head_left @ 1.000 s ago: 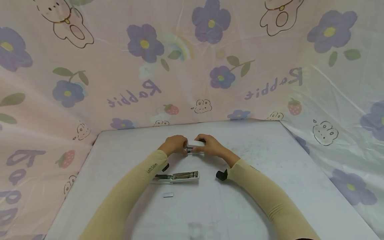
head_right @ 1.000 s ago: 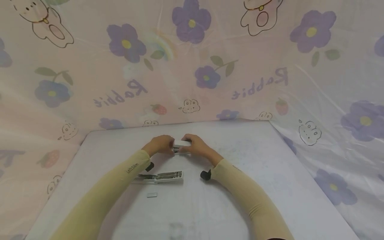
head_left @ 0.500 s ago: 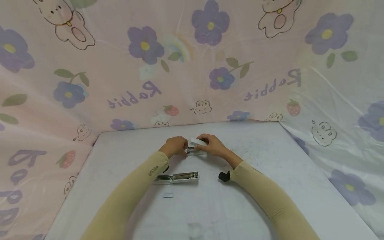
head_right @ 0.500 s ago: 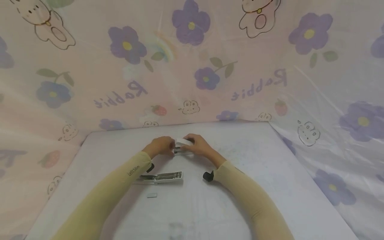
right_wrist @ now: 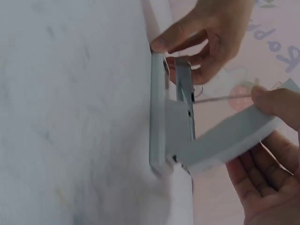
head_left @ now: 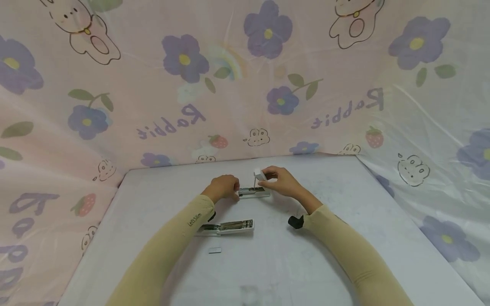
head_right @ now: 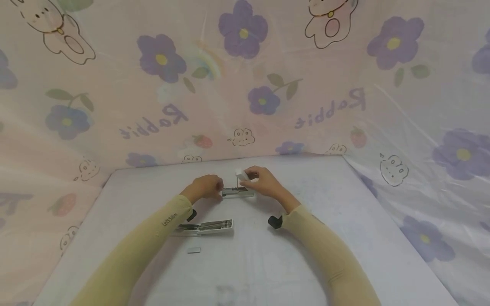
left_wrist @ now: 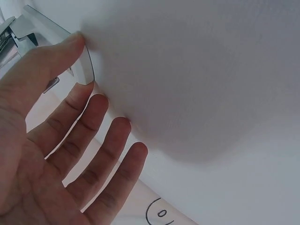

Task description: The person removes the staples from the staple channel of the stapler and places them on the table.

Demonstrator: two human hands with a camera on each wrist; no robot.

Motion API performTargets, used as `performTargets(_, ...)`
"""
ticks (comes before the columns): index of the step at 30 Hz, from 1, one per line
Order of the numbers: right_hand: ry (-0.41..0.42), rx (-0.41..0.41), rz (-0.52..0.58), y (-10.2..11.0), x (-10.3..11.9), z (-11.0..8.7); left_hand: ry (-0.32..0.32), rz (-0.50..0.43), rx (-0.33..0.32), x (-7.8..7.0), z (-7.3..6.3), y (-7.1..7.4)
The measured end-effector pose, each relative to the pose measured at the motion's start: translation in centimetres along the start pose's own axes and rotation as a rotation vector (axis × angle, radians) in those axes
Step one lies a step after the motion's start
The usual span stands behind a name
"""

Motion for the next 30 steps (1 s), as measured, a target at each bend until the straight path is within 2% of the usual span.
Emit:
performTargets(7, 0.015, 0.000, 0.010, 1.1, -0.6, -0.7, -0.006, 0.006, -0.006, -0.1, -0.3, 0.2)
performTargets(14, -0.018, 0.005, 0.050, 2.0, -1.3, -1.5, -0.006, 0.018, 0.001, -0.3, -0.5, 0.2)
performTargets(22, -0.058, -0.001, 0.018, 2.9, -2.0, -2.1, 0.004, 0.019, 0.009, -0.1, -0.3, 0.1)
performTargets(30, -0.055, 0.020, 0.087, 3.5, -2.8, -3.0, -0.002, 0.014, 0.006, 0.1, -0.3, 0.2)
Point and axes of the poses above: each hand's wrist, its own z-axis towards the middle knuckle, its own y-axis out of the back of the hand, x = y × z, the point moved 7 cm from there along z, towards the middle knuckle, and after that the axes turned 9 degrees about x, right-handed, at the moved point
